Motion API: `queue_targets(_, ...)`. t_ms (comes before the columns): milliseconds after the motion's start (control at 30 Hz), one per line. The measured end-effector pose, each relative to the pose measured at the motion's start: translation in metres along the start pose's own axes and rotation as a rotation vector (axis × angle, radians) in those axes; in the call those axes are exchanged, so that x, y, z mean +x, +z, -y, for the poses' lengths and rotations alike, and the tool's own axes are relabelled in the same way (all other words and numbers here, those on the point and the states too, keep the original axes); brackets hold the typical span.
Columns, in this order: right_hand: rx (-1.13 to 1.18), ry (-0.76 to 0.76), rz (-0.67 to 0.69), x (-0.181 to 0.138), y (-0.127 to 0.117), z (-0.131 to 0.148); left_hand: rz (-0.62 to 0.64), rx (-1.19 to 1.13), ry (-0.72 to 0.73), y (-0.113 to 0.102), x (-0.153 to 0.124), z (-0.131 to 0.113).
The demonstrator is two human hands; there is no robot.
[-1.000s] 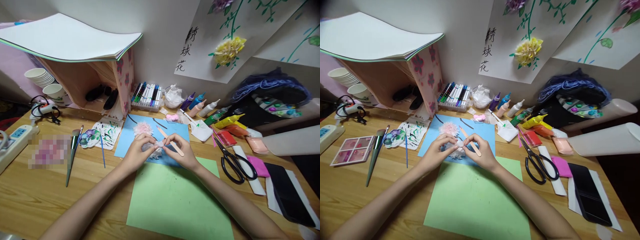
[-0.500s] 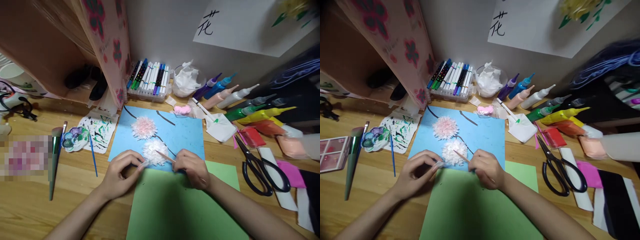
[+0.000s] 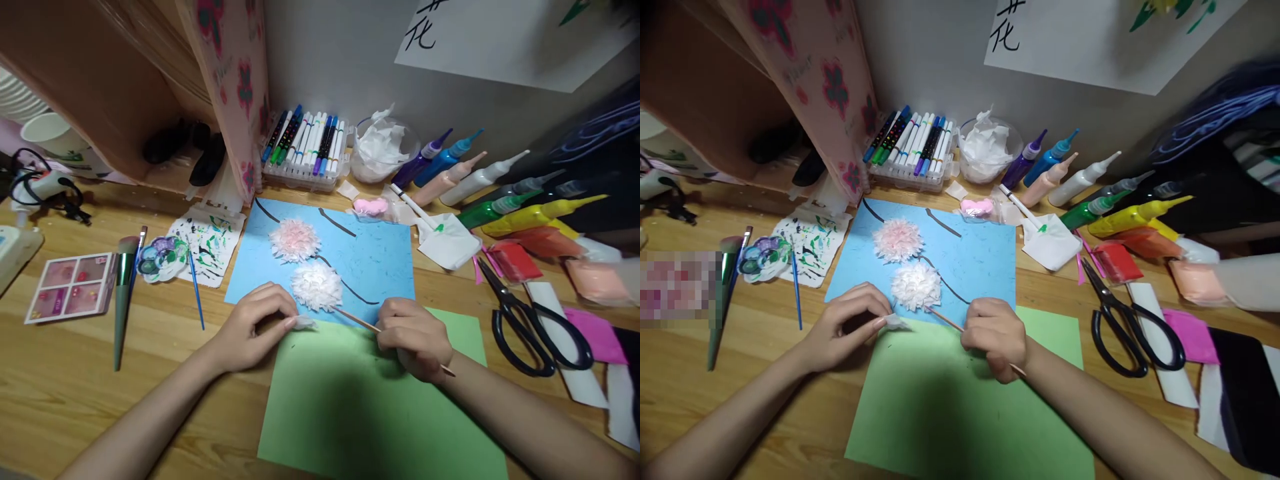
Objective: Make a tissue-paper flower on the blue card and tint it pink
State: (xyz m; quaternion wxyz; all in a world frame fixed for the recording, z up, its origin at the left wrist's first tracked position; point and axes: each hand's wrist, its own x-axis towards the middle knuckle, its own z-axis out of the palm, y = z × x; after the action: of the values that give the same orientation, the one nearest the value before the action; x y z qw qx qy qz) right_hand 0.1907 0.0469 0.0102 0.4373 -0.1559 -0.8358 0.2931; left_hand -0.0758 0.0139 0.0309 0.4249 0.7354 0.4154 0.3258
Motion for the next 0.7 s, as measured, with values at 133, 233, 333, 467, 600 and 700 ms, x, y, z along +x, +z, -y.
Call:
queue_targets(133, -0.032, -0.124, 0.058, 0.0, 0.005, 0.0, 0.047, 0.096, 0.022, 0.004, -0.002, 0.0)
queue_targets(233, -0.081, -0.169, 0.043, 0.001, 0.007, -0.002, 0.057, 0.173, 0.062, 0.009, -0.004, 0.0)
queue_targets(333, -0.1, -0.198, 0.049, 0.003, 0.01, -0.004, 0.061, 0.212, 0.097, 0.018, -0.007, -0.004)
queue_targets(467, -0.039, -0.074, -0.022, 0.006, 0.012, -0.004, 0.015, 0.294, 0.098, 0.037, -0.01, -0.012)
queue_targets(600, 0.046, 0.127, -0.082, 0.008, 0.013, -0.002, -0.074, 0.38, 0.073, 0.055, -0.008, -0.016)
queue_targets(700, 0.119, 0.225, -0.146, 0.007, 0.012, -0.001, -0.106, 0.425, 0.057, 0.064, -0.007, -0.017)
